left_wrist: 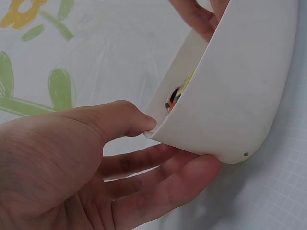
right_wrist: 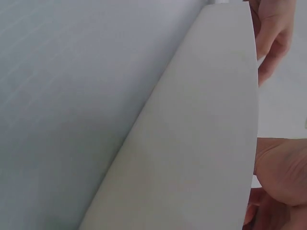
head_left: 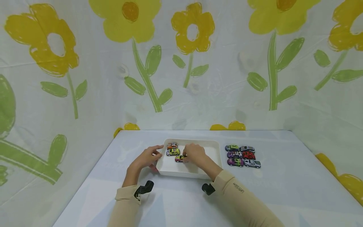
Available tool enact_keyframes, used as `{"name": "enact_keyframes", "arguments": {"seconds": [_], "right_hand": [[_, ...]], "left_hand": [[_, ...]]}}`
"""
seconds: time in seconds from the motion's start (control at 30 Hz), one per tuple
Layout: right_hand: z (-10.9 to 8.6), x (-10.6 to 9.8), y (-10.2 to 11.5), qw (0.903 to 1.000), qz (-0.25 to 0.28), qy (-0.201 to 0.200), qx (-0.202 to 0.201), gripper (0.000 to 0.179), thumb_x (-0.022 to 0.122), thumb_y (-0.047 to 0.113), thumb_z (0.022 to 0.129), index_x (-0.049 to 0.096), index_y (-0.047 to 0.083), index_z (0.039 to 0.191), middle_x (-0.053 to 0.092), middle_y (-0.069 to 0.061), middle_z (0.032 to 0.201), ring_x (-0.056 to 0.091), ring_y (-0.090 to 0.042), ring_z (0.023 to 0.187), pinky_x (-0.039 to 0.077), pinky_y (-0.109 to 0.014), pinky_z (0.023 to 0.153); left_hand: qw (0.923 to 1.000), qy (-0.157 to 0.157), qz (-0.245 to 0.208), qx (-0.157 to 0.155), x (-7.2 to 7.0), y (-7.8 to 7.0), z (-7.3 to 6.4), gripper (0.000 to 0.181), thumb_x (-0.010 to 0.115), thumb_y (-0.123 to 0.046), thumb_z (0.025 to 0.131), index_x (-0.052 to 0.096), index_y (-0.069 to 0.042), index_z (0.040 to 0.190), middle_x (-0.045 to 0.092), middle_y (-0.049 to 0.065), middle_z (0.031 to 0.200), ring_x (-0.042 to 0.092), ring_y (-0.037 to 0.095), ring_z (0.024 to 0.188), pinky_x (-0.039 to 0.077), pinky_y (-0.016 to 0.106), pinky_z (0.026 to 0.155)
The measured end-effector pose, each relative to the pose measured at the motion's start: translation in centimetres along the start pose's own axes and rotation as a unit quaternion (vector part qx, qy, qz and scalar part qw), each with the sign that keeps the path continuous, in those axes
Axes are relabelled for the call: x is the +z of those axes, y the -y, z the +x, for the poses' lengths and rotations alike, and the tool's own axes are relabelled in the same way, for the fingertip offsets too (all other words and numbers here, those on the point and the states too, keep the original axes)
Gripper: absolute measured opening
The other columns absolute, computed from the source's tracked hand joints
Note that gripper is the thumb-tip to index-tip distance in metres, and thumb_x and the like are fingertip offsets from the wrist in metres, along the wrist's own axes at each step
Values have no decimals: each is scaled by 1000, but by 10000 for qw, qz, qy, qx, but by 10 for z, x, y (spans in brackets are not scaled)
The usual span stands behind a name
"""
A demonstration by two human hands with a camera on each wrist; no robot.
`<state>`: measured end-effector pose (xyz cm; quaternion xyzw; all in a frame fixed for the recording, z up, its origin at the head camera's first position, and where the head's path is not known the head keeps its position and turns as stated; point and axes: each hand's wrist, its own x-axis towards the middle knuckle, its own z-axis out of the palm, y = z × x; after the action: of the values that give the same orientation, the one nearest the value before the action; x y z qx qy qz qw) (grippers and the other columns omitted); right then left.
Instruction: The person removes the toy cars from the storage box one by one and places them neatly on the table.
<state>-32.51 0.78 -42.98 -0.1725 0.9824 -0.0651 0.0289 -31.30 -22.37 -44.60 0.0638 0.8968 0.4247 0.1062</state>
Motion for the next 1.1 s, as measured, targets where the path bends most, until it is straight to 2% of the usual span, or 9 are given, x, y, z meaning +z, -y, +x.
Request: {"name": "enact_keyframes", "arguments": {"seconds": [0.13, 0.33, 0.6, 0.83, 1.1], "right_hand": [[-4, -3, -11, 9999, -39, 44, 99, 29, 80, 35, 80, 77, 24, 107, 73, 1, 111, 66, -20, 86, 56, -37, 65], [-8, -3, -20, 9998, -111, 43, 187, 30, 80, 34, 80, 77, 25, 108, 73, 0, 111, 58, -15, 77, 52, -31, 62], [-11, -5, -28, 9989, -439, 151, 116, 30, 79, 33, 81, 77, 23, 108, 73, 3, 103, 56, -14, 77, 55, -31, 69], [-18, -7, -37, 9990, -396, 222, 38, 30, 77, 31, 83, 75, 21, 112, 72, 0, 106, 57, -14, 74, 53, -25, 60], [-23, -8, -48, 9993, -312, 196, 11, 32, 76, 32, 84, 74, 21, 114, 70, -5, 113, 56, -12, 63, 46, -20, 49]], "left_hand": [[10000, -8, -15, -65, 1, -1, 1, 52, 56, -15, 99, 43, -14, 149, 61, 19, 120, 63, 21, 87, 60, 34, 56], [10000, -9, -29, -89, 0, 1, 1, 52, 55, -15, 100, 41, -14, 150, 61, 19, 120, 63, 21, 87, 60, 34, 55], [9999, 49, -22, -96, 0, 1, 2, 53, 55, -15, 100, 41, -15, 150, 61, 18, 119, 64, 21, 85, 60, 34, 56], [9998, 73, -24, -191, 1, 1, 3, 53, 56, -17, 99, 41, -17, 150, 60, 18, 121, 64, 21, 84, 60, 35, 56], [9996, 77, -106, -238, 2, 3, 4, 54, 56, -17, 99, 40, -18, 151, 59, 19, 124, 65, 21, 81, 60, 36, 55]]}}
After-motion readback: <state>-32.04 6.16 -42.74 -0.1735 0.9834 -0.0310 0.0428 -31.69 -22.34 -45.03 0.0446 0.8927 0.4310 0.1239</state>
